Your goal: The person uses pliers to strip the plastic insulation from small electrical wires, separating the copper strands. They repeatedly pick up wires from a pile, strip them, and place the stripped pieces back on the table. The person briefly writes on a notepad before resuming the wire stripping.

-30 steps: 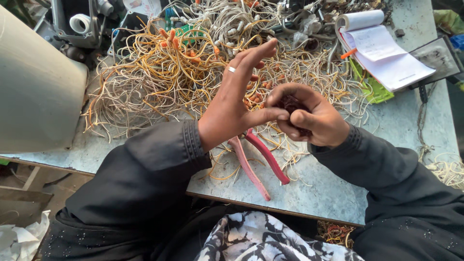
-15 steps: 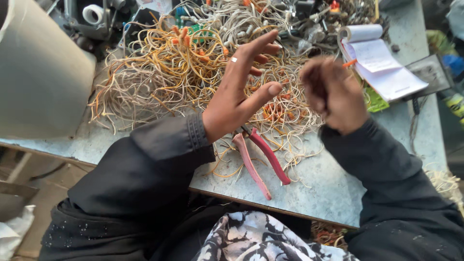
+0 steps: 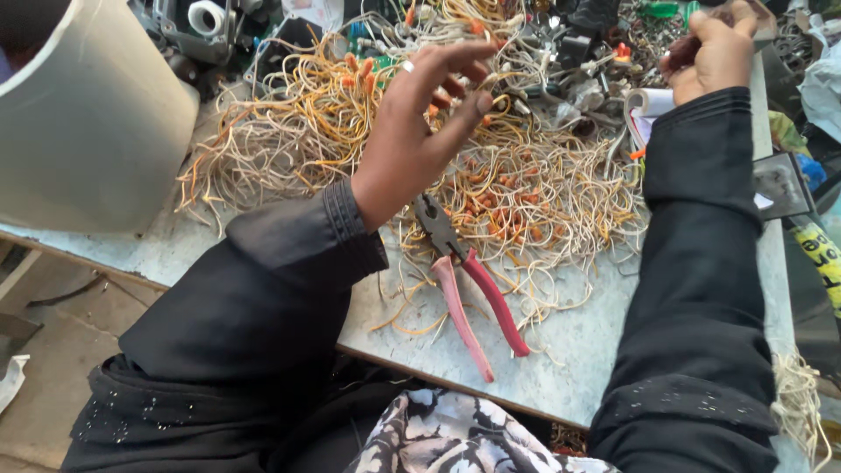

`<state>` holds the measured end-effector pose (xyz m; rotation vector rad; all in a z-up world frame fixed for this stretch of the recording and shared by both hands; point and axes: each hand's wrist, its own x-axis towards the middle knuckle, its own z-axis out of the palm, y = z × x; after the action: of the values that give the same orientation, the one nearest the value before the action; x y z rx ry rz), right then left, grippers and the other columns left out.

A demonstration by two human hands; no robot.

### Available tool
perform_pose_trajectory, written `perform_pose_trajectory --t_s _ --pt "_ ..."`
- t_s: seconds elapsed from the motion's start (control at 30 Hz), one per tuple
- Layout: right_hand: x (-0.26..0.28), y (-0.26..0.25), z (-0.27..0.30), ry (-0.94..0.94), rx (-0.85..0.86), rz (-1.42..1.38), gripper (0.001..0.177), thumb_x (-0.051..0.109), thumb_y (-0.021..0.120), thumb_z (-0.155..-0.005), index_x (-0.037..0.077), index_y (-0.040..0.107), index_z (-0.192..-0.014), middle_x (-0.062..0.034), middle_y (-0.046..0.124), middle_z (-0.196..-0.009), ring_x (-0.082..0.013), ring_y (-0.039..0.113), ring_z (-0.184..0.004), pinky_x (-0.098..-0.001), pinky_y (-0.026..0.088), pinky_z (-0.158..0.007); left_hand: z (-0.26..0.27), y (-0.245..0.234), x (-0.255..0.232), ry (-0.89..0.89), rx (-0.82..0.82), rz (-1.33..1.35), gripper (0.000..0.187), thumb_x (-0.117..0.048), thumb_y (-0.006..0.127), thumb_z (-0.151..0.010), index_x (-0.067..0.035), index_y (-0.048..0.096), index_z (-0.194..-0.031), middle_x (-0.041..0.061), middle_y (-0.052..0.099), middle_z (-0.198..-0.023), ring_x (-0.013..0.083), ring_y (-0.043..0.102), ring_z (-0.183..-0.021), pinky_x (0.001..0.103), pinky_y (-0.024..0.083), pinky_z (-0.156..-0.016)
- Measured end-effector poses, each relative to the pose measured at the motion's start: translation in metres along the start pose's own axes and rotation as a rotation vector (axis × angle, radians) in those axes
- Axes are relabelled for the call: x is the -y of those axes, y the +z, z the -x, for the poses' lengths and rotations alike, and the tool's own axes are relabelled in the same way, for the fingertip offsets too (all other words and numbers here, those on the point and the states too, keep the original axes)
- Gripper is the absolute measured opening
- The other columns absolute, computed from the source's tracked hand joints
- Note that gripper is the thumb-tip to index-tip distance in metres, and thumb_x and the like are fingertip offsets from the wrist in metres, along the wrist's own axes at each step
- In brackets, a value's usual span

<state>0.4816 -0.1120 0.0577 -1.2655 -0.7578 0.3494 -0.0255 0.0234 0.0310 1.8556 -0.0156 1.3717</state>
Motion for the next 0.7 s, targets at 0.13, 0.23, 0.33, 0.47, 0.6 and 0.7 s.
perform_pose_trajectory --t_s 0.13,0.23,0.33,0.47,0.6,0.7 --pt "-0.008 0.007 -0.005 0.113 0.014 -0.131 0.076 -0.005 0.060 -0.105 0.029 0.016 -0.157 -0.0134 0.062 -0.125 -0.0320 0.069 -0.108 -0.0705 0.056 -0.094 0.000 0.002 0.001 0.012 0.078 -0.111 0.038 -0.013 0.074 -0.104 -0.016 0.060 -0.139 0.003 0.068 -0.119 0.0166 0.067 -0.111 0.033 0.054 -0.094" --pt "0.003 0.035 0.013 0.087 -0.071 0.126 0.074 -0.002 0.063 -0.096 0.023 0.024 -0.153 -0.0092 0.065 -0.124 -0.0255 0.071 -0.109 -0.0614 0.051 -0.090 0.001 0.000 0.015 0.037 0.167 -0.210 0.030 -0.011 0.074 -0.101 -0.015 0.065 -0.130 0.002 0.073 -0.113 0.0196 0.068 -0.107 0.039 0.048 -0.102" --pt "0.030 0.084 0.045 -0.235 0.225 0.304 0.046 -0.001 0.063 -0.098 0.009 0.046 -0.140 -0.0100 0.067 -0.122 -0.0203 0.068 -0.107 -0.0434 0.050 -0.090 0.001 0.000 0.034 -0.003 0.298 -0.268 0.023 -0.010 0.073 -0.100 -0.016 0.070 -0.121 0.002 0.076 -0.113 0.0201 0.070 -0.106 0.041 0.048 -0.106" --pt "0.070 0.153 0.109 -0.166 0.485 0.669 0.015 0.009 0.066 -0.100 0.000 0.071 -0.111 -0.0039 0.074 -0.100 -0.0092 0.071 -0.086 -0.0203 0.052 -0.073 0.010 0.001 0.047 0.048 0.327 -0.493 0.041 -0.006 0.075 -0.088 -0.011 0.069 -0.128 0.008 0.073 -0.121 0.0316 0.062 -0.117 0.044 0.047 -0.105" --pt "0.075 0.216 0.163 -0.467 0.795 1.131 0.025 0.022 0.082 -0.094 0.003 0.075 -0.109 -0.0118 0.071 -0.100 -0.0225 0.071 -0.088 -0.0356 0.056 -0.076 0.012 -0.007 0.050 0.087 0.277 -0.635 0.056 -0.003 0.071 -0.074 -0.006 0.067 -0.129 0.014 0.071 -0.127 0.0400 0.056 -0.116 0.047 0.045 -0.101" --pt "0.062 0.239 0.193 -0.588 0.729 1.299 0.023 0.022 0.084 -0.090 0.005 0.073 -0.099 -0.0109 0.070 -0.096 -0.0286 0.070 -0.089 -0.0407 0.056 -0.077 0.009 -0.011 0.047 0.096 0.206 -0.602 0.046 -0.005 0.073 -0.082 -0.007 0.069 -0.127 0.015 0.069 -0.122 0.0375 0.058 -0.114 0.046 0.046 -0.100"
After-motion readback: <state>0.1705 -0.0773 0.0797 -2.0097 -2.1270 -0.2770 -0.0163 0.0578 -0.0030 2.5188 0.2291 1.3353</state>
